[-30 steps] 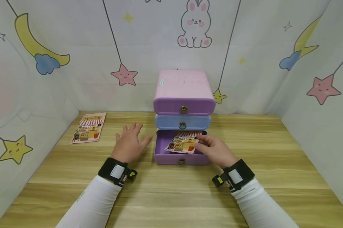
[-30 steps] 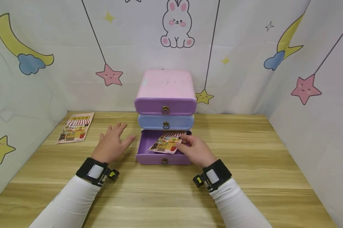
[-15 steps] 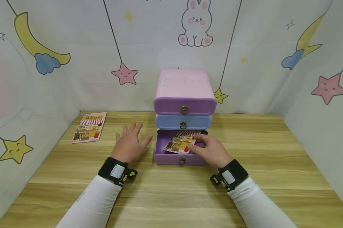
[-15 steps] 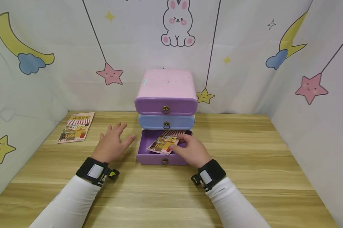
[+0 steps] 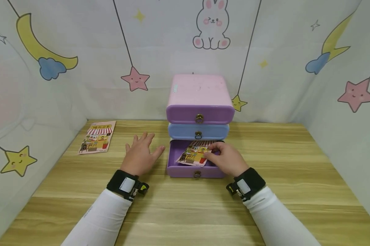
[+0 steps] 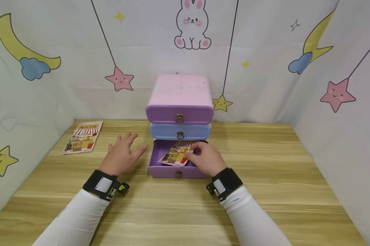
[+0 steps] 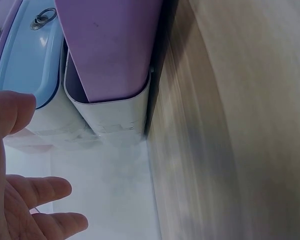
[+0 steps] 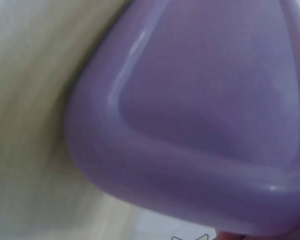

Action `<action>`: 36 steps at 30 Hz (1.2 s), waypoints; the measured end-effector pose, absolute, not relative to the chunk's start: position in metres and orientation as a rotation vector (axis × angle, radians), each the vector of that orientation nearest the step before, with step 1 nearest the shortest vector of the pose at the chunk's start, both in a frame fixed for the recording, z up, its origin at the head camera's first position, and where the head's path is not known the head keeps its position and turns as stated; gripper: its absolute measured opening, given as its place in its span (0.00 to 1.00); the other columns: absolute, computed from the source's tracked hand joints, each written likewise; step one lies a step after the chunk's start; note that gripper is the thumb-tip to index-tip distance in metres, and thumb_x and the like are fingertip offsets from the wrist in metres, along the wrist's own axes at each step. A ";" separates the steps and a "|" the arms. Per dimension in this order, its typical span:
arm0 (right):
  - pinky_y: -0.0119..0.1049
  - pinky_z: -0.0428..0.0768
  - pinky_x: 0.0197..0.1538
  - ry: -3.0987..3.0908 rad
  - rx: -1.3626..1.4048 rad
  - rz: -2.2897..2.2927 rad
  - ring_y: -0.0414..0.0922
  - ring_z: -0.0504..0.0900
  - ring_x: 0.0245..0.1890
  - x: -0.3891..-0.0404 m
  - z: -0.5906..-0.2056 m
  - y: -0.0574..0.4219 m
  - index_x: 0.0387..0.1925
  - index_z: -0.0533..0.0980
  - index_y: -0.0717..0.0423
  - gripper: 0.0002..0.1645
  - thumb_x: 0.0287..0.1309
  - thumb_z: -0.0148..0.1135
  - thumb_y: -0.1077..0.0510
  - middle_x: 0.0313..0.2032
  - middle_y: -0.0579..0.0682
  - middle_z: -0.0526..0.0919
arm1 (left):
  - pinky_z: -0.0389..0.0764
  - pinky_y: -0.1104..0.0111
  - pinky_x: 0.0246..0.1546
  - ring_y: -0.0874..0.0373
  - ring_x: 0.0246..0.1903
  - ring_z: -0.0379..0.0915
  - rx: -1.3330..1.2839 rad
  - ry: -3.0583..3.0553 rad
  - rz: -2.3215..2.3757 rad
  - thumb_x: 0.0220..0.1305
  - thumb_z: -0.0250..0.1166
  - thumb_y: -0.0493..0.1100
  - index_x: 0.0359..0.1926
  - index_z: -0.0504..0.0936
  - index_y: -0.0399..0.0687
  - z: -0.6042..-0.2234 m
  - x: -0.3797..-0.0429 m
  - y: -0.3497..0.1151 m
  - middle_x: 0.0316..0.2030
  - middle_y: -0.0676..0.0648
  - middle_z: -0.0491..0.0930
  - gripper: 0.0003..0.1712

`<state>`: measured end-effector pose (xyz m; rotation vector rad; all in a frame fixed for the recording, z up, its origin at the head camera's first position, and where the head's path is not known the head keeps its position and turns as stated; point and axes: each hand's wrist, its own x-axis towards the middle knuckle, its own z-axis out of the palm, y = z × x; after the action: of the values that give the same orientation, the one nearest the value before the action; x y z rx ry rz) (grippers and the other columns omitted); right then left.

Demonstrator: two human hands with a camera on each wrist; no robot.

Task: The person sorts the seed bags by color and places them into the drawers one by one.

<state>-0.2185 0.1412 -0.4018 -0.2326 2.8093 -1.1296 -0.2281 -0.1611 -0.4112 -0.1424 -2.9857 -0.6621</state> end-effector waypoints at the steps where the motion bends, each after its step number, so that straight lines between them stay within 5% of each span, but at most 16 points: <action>1: 0.34 0.76 0.39 2.818 -0.227 -1.107 0.43 0.79 0.37 -0.219 -0.401 0.141 0.45 0.79 0.48 0.21 0.56 0.63 0.40 0.40 0.47 0.83 | 0.38 0.25 0.61 0.28 0.72 0.39 -0.141 -2.984 -0.659 0.60 0.43 0.79 0.72 0.61 0.50 -0.411 -0.228 -0.161 0.74 0.38 0.53 0.50; 11: 0.36 0.74 0.39 2.899 -0.346 -0.873 0.45 0.79 0.38 -0.219 -0.398 0.138 0.61 0.74 0.57 0.29 0.64 0.56 0.45 0.51 0.52 0.83 | 0.39 0.25 0.61 0.28 0.72 0.40 -0.140 -2.983 -0.647 0.60 0.44 0.78 0.71 0.61 0.50 -0.411 -0.226 -0.162 0.74 0.38 0.53 0.50; 20: 0.54 0.64 0.51 2.949 -0.370 -0.763 0.44 0.80 0.36 -0.215 -0.400 0.137 0.63 0.72 0.53 0.29 0.66 0.53 0.43 0.21 0.43 0.79 | 0.39 0.25 0.61 0.28 0.72 0.39 -0.140 -2.985 -0.654 0.60 0.44 0.78 0.72 0.61 0.50 -0.411 -0.226 -0.164 0.74 0.38 0.52 0.50; 24: 0.55 0.66 0.53 2.962 -0.374 -0.805 0.48 0.81 0.48 -0.213 -0.400 0.138 0.62 0.73 0.53 0.29 0.66 0.53 0.44 0.35 0.46 0.86 | 0.39 0.26 0.62 0.28 0.72 0.38 -0.137 -2.988 -0.648 0.60 0.43 0.78 0.72 0.60 0.50 -0.411 -0.225 -0.167 0.74 0.37 0.52 0.51; 29: 0.54 0.72 0.62 2.930 -0.331 -0.948 0.52 0.78 0.58 -0.213 -0.401 0.146 0.62 0.72 0.56 0.30 0.66 0.53 0.44 0.57 0.55 0.80 | 0.38 0.26 0.62 0.28 0.72 0.37 -0.118 -2.996 -0.649 0.60 0.43 0.79 0.72 0.60 0.50 -0.410 -0.226 -0.169 0.74 0.37 0.51 0.51; 36: 0.50 0.79 0.53 2.934 -0.177 -1.057 0.52 0.80 0.53 -0.213 -0.397 0.167 0.61 0.73 0.52 0.29 0.66 0.51 0.40 0.57 0.53 0.80 | 0.40 0.26 0.62 0.27 0.71 0.40 -0.095 -3.000 -0.638 0.60 0.41 0.79 0.73 0.59 0.49 -0.410 -0.228 -0.174 0.74 0.37 0.52 0.52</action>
<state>-0.2128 0.1671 -0.3970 -0.1772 2.9344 -1.0571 -0.2278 -0.1745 -0.4102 -0.0953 -2.9999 -0.6383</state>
